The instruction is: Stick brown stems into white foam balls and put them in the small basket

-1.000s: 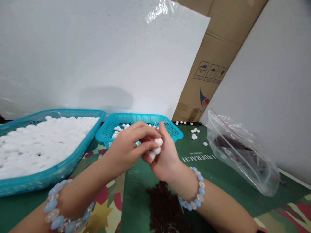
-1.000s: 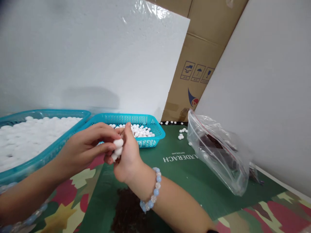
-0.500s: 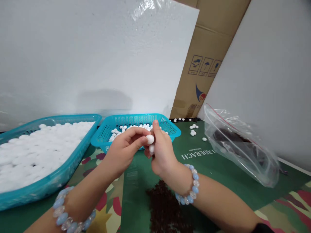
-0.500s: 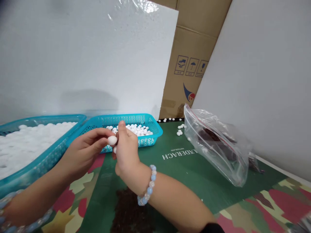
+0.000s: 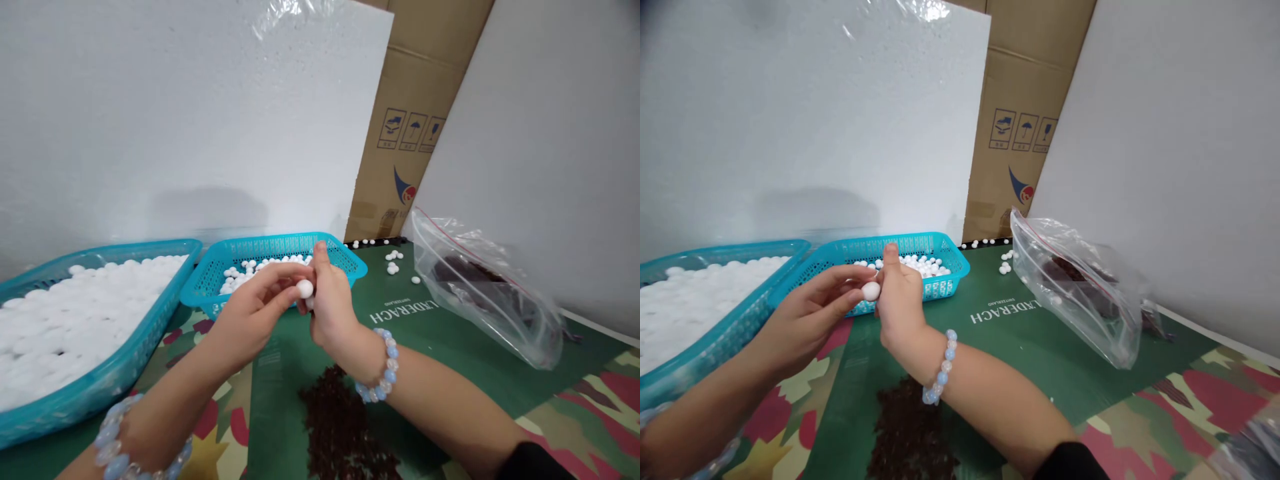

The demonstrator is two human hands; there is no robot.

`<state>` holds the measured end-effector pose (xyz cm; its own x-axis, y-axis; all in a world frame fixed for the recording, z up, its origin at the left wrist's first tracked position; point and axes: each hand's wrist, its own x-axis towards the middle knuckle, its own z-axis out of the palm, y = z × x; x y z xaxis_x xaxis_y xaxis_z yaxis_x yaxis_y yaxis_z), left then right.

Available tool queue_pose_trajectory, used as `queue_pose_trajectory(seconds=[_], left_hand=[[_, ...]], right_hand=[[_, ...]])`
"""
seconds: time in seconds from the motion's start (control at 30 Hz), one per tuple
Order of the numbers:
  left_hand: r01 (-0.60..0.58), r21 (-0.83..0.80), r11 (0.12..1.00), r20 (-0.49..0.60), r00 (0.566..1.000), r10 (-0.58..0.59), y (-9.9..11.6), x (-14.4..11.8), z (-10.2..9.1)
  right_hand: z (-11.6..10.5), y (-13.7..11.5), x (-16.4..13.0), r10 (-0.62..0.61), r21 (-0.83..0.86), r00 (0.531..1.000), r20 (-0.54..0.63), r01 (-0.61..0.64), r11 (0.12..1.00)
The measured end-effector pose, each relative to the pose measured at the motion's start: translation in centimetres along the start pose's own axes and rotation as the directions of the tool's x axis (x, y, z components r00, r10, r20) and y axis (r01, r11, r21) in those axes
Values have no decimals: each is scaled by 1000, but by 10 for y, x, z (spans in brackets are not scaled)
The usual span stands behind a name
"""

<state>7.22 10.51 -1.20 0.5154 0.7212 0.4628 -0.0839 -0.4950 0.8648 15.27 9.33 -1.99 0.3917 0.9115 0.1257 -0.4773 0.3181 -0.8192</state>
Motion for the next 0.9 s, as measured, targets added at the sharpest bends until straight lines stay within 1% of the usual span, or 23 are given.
queue_pose_trajectory(seconds=[0.1, 0.17, 0.27, 0.33, 0.4, 0.53, 0.6, 0.7, 0.77, 0.83, 0.9], left_hand=[[29, -5, 1000, -16, 999, -29, -2, 1, -1], [59, -103, 993, -53, 997, -65, -4, 2, -2], [89, -317, 944, -103, 987, -127, -6, 3, -2], [90, -392, 915, -137, 978, -155, -5, 4, -3], [80, -425, 902, -181, 968, -171, -3, 5, -4], [43, -436, 899, -288, 940, -185, 2, 7, -5], [40, -425, 904, -314, 930, -189, 4, 7, -4], [67, -421, 905, -332, 916, -223, 8, 6, -2], [84, -402, 912, -364, 899, -243, 11, 5, -5], [69, -364, 929, -419, 878, -230, 14, 7, -11], [24, -303, 953, -468, 867, -170, 18, 16, -15]], right_hand=[[-1, 3, 2, -48, -15, 999, 19, 49, 999], [-2, 5, 3, -85, -1, 995, 55, 86, 996], [-4, 10, 7, -146, 23, 981, 129, 144, 989], [-6, 13, 9, -186, 13, 965, 186, 186, 982], [-6, 14, 10, -221, 0, 942, 252, 229, 973], [-6, 11, 10, -239, -28, 905, 351, 266, 964], [-6, 9, 9, -240, -38, 895, 376, 273, 961], [-7, 8, 6, -225, -50, 882, 415, 269, 962], [-6, 8, 4, -210, -54, 869, 448, 260, 964], [-3, 4, 2, -216, -33, 842, 495, 267, 963], [-1, -10, 2, -286, 18, 807, 517, 324, 946]])
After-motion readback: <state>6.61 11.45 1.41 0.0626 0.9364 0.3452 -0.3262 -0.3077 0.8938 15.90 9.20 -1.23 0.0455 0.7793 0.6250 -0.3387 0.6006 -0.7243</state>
